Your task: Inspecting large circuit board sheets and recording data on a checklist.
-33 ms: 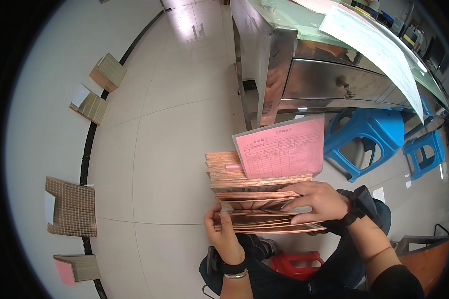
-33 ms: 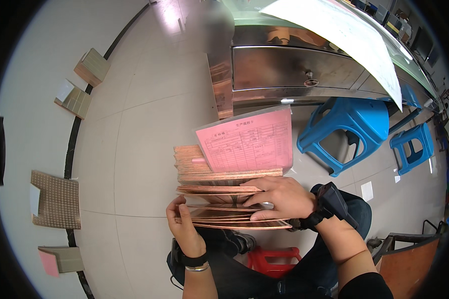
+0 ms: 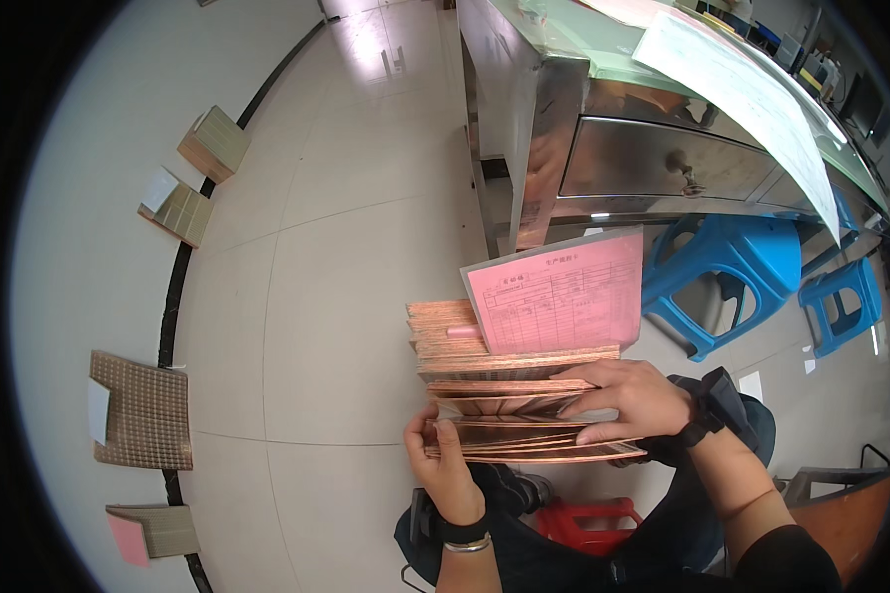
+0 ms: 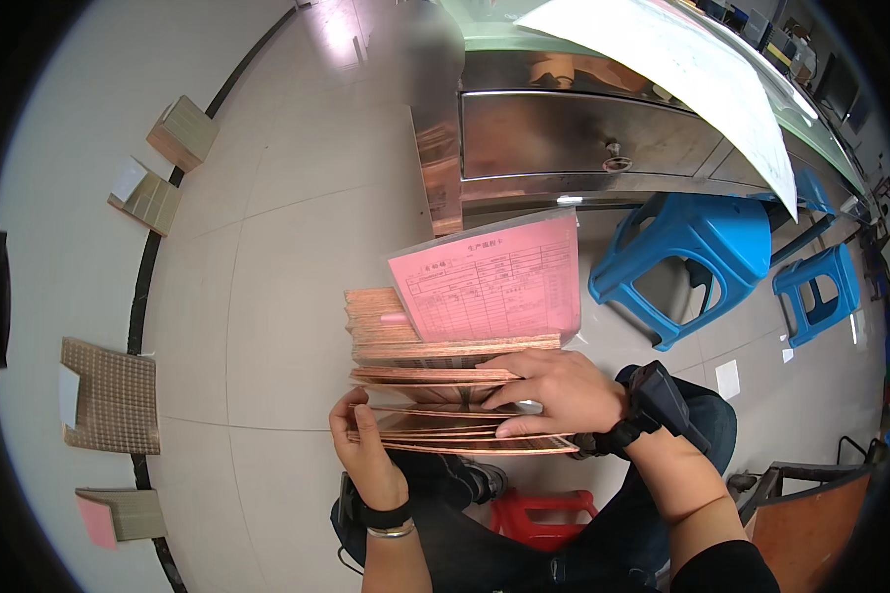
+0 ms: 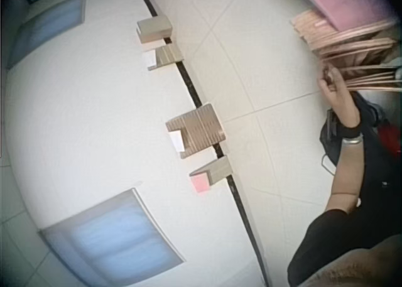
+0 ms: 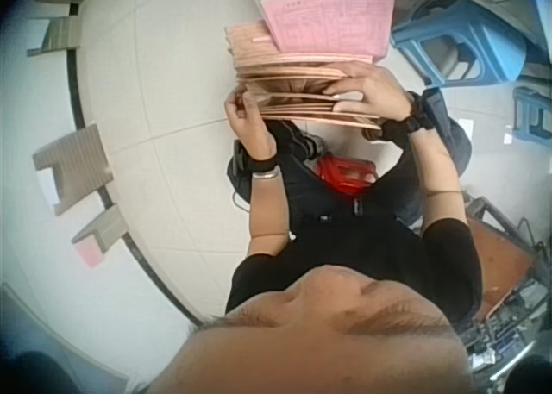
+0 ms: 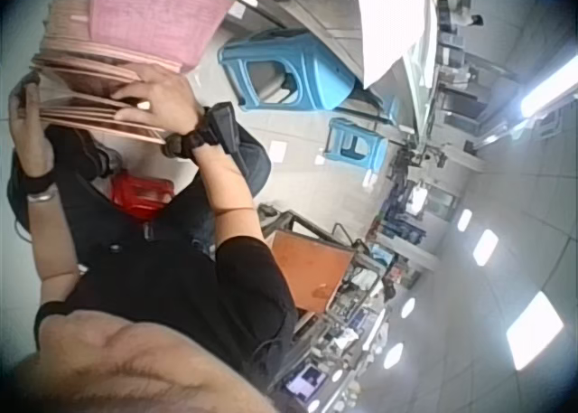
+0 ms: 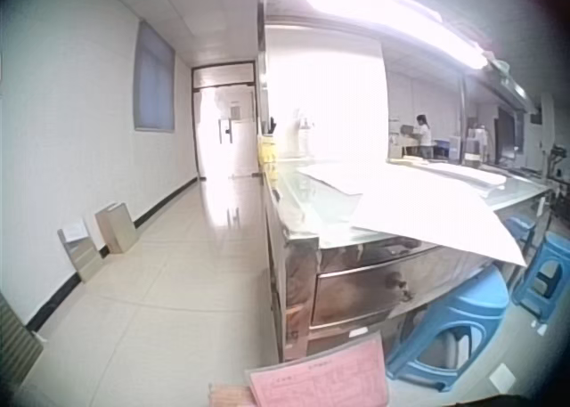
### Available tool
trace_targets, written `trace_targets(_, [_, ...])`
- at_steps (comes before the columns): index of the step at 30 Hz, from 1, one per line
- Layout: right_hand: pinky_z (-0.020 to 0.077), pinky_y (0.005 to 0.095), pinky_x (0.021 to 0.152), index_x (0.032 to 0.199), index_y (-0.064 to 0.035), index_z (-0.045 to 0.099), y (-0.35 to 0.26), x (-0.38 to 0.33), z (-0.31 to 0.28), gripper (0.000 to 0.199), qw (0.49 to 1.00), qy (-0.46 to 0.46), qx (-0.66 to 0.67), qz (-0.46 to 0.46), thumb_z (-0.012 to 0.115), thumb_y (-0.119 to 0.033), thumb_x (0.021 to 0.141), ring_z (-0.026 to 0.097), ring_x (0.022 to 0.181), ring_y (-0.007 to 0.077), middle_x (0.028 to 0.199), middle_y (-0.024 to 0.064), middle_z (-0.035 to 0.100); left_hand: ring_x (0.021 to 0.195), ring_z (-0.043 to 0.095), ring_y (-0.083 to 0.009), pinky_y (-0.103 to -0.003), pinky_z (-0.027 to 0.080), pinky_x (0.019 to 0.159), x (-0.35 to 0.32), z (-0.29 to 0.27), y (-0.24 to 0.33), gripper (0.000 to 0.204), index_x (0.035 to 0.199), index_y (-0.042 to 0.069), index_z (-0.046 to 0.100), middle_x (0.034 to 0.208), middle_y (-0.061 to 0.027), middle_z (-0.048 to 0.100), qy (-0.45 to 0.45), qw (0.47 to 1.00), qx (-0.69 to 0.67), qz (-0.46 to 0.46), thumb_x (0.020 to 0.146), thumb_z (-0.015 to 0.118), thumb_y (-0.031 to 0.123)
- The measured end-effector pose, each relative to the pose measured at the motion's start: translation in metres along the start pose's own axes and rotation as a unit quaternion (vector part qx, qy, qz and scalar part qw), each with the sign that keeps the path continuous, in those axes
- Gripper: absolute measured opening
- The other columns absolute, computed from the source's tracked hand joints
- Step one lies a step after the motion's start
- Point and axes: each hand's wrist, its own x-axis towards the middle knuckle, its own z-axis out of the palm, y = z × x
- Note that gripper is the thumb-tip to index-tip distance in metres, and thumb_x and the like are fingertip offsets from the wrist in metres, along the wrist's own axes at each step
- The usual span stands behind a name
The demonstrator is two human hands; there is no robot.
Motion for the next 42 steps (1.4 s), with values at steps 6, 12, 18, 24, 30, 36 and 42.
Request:
trace_targets(6, [0.0475,0.0354,0.085,0.093,-0.0150,0.069,0.002,0.001,-0.001,0.030,1.000,0.020,0.005,-0.005,0.067,-0.039,0.076,0.057,0.105,0.0250,0.118,0.0050,0.057,0.103,0.047,-0.0164,-0.030,0.034,0.094,0.001,0.001,-0.002,0.028,0.112,0.000,0.050,0.109,-0.0077,0.054,-0.004,1.000,0.007,0.010,0.094,0.051,0.022])
trace_targets(12, [0.0494,0.0342,0.082,0.091,-0.0156,0.070,0.004,0.002,0.000,0.027,1.000,0.020,0.007,0.008,0.067,-0.038,0.077,0.059,0.101,0.0247,0.119,0.0047,0.058,0.105,0.046,-0.0167,-0.031,0.034,0.095,0.002,-0.001,-0.007,0.033,0.115,0.000,0.050,0.111,-0.0082,0.052,0.002,1.000,0.017,0.018,0.093,0.053,0.025])
trace_targets(18, [0.0493,0.0346,0.082,0.095,-0.0165,0.069,0.004,0.002,0.000,0.028,1.000,0.010,0.005,0.017,0.067,-0.038,0.077,0.059,0.101,0.0246,0.119,0.0044,0.058,0.103,0.046,-0.0161,-0.030,0.035,0.093,0.002,-0.002,-0.007,0.034,0.117,0.000,0.049,0.111,-0.0073,0.051,0.001,1.000,0.022,0.016,0.093,0.053,0.025])
trace_targets(24, [0.0497,0.0339,0.081,0.106,-0.0246,0.067,0.001,0.004,0.000,0.026,0.999,0.033,0.027,0.013,0.064,-0.029,0.080,0.058,0.102,0.0243,0.119,0.0043,0.058,0.104,0.045,-0.0157,-0.031,0.034,0.094,0.002,-0.002,-0.005,0.035,0.119,0.001,0.048,0.113,-0.0070,0.051,-0.004,0.999,0.044,0.016,0.093,0.054,0.024])
trace_targets(30, [0.0503,0.0321,0.079,0.108,-0.0311,0.066,0.004,0.002,0.000,0.033,1.000,0.014,0.006,0.011,0.066,-0.021,0.076,0.059,0.099,0.0250,0.119,0.0049,0.057,0.105,0.043,-0.0172,-0.032,0.032,0.096,0.002,0.001,-0.005,0.039,0.121,0.001,0.046,0.116,-0.0094,0.050,0.011,1.000,0.005,0.007,0.089,0.059,0.019])
trace_targets(36, [0.0476,0.0363,0.083,0.105,-0.0272,0.068,-0.003,0.000,-0.007,0.029,0.998,0.006,0.002,-0.061,0.067,-0.032,0.076,0.056,0.103,0.0279,0.122,0.0101,0.053,0.105,0.043,-0.0172,-0.032,0.031,0.095,0.004,-0.002,-0.007,0.040,0.123,0.001,0.046,0.116,-0.0089,0.049,-0.002,1.000,0.016,0.013,0.090,0.058,0.019])
trace_targets(42, [0.0470,0.0357,0.084,0.100,-0.0235,0.069,-0.006,-0.006,0.002,0.032,0.999,-0.012,0.006,-0.039,0.068,-0.041,0.073,0.055,0.100,0.0253,0.123,0.0065,0.052,0.104,0.043,-0.0157,-0.031,0.033,0.093,0.003,0.001,-0.004,0.041,0.125,0.001,0.045,0.116,-0.0089,0.049,0.005,1.000,0.010,-0.005,0.090,0.057,0.020])
